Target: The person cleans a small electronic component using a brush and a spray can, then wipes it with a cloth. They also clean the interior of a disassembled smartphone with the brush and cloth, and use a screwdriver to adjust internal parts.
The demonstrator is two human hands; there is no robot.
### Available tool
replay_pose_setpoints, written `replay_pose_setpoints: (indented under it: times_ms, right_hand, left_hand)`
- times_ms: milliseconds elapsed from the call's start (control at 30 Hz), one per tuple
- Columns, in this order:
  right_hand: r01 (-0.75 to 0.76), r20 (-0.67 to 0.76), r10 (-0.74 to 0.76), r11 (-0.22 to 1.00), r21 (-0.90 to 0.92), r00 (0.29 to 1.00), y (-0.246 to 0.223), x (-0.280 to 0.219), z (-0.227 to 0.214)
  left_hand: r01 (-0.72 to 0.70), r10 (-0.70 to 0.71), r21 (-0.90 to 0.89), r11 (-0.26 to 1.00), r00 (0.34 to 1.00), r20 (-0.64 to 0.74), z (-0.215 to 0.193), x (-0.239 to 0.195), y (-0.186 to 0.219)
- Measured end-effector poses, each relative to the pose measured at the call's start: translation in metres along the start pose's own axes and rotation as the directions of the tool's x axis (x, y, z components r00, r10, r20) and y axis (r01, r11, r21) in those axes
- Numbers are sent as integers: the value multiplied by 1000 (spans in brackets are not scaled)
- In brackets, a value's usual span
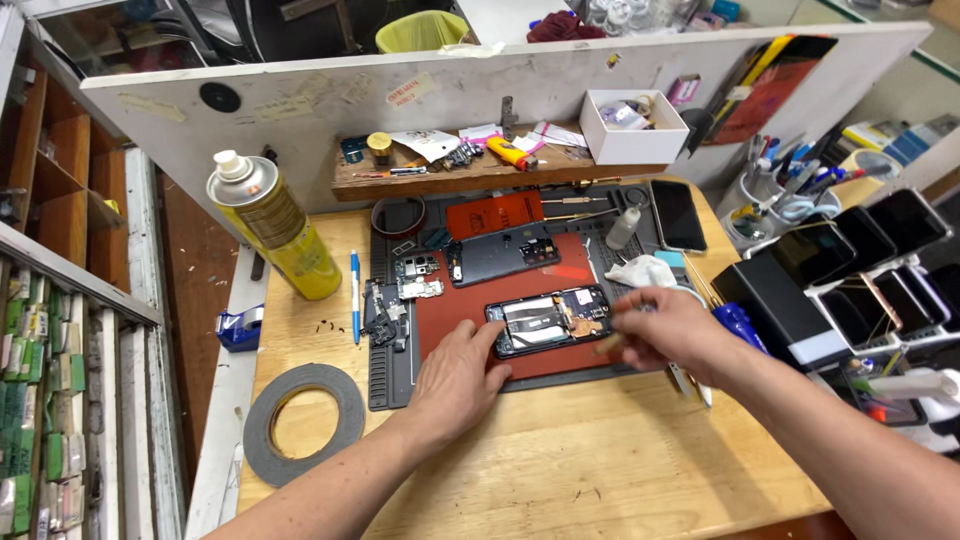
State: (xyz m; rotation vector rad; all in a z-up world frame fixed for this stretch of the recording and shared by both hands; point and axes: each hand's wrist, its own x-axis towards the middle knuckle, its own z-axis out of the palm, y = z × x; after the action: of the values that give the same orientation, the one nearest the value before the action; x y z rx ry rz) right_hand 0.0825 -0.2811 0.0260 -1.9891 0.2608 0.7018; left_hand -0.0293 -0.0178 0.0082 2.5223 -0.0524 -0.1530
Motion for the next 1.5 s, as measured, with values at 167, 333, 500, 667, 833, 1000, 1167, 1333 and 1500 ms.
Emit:
replay_pose_setpoints:
  times_ms: [167,333,500,667,833,1000,1167,1333,1500]
  right_hand:
    - [-96,58,92,993,67,994,39,-5,6]
    - [-85,68,73,975,206,995,54,-4,25]
    - [-43,80,22,960,276,997,64,-4,22]
    - [-39,89,14,958,284,996,69,3,22]
    - [85,66,-106,961,265,992,78,6,25]
    - [158,-187,-256,893,-422,948,59,-6,33]
    - [-18,-216,-110,857,-515,970,37,-27,33]
    - [39,-140,-131,852,-522,981,34,-33,28]
    - [60,-200,-171,883,-465,965,35,-34,27]
  left_hand:
    - [55,-60,85,995,997,58,1,4,11]
    - [59,-66,117,991,997,50,3,6,13]
    - [105,-108,77,991,994,31,5,9,12]
    - [86,-84,56,995,996,-35,2,10,15]
    - [119,-118,-1,993,984,-136,5,21,27]
    - [81,-76,42,996,992,-100,10,51,42]
    - [69,-67,56,996,997,-29,14,67,46]
    - [89,-89,51,995,996,-16,20,75,47]
    - [196,-191,-120,973,980,53,27,89,33]
